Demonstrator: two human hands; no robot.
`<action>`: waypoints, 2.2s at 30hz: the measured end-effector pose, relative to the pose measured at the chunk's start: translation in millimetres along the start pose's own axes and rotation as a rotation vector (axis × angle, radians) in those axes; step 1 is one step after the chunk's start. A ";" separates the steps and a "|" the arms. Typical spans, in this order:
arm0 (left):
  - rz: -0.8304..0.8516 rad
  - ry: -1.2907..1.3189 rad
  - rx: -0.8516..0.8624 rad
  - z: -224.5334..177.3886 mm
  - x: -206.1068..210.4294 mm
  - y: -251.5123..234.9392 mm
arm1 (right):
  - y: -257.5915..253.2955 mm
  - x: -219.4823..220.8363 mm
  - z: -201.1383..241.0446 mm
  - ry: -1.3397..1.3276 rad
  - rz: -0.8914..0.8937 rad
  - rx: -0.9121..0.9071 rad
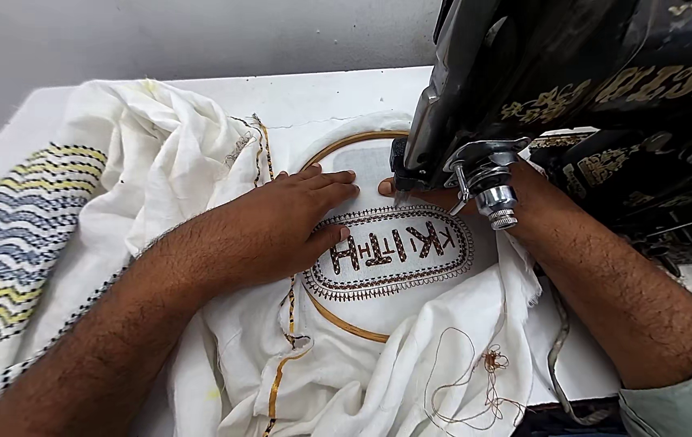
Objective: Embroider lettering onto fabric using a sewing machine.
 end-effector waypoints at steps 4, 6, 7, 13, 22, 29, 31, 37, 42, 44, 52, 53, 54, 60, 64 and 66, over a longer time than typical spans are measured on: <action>-0.011 0.005 0.012 -0.1 -0.6 0.1 | 14.3 -36.8 39.9 -0.116 0.010 0.059; -0.003 -0.003 0.009 -0.5 -1.3 0.9 | 10.6 -31.0 34.2 -0.079 0.029 0.045; 0.005 -0.007 0.006 -0.5 -1.4 1.3 | 6.4 -20.4 23.8 -0.035 0.028 0.022; 0.016 -0.017 -0.007 1.9 -1.4 1.6 | -9.1 38.7 -41.5 0.027 0.026 -0.028; 0.020 -0.013 -0.011 -0.6 -2.6 2.4 | -10.3 17.4 -9.2 0.101 0.087 -0.010; 0.038 -0.003 -0.019 -1.6 -3.4 2.5 | -6.6 1.9 6.7 0.111 0.028 -0.080; 0.042 -0.001 -0.020 -1.9 -3.9 2.3 | -4.7 -4.5 12.4 0.074 -0.016 -0.089; 0.035 -0.001 -0.018 -0.7 -3.4 1.4 | -6.1 5.1 2.6 0.058 0.014 -0.040; 0.029 -0.002 -0.021 0.0 -3.1 1.2 | -7.5 2.4 4.2 0.054 0.010 -0.039; 0.031 -0.007 -0.021 0.3 -3.2 1.5 | -8.7 9.1 -1.8 0.069 0.050 -0.021; 0.006 -0.008 -0.031 3.7 -2.7 0.8 | -10.8 24.7 -18.0 0.116 0.108 0.030; -0.031 -0.022 -0.030 3.4 -2.8 -0.5 | -6.3 10.9 -5.9 0.080 0.060 0.025; -0.092 -0.043 -0.024 2.1 -3.2 -2.9 | 0.5 -6.1 9.5 0.003 0.023 0.037; -0.209 -0.027 0.096 -9.2 8.4 -16.2 | 16.9 -39.5 47.5 -0.128 0.059 0.142; -0.161 -0.023 0.072 -7.4 13.6 -15.8 | 12.6 -39.1 43.5 -0.016 0.098 0.117; -0.142 -0.022 0.051 -6.7 14.4 -15.4 | 9.1 -46.5 41.9 0.128 0.170 0.180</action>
Point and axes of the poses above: each hand's wrist, its own y-axis away from the middle knuckle, its own x-axis out of the palm, z = x × y, the point moved 5 cm from there along -y, towards the middle knuckle, and after that the axes turned 4 degrees about x, right-handed, at the moved point
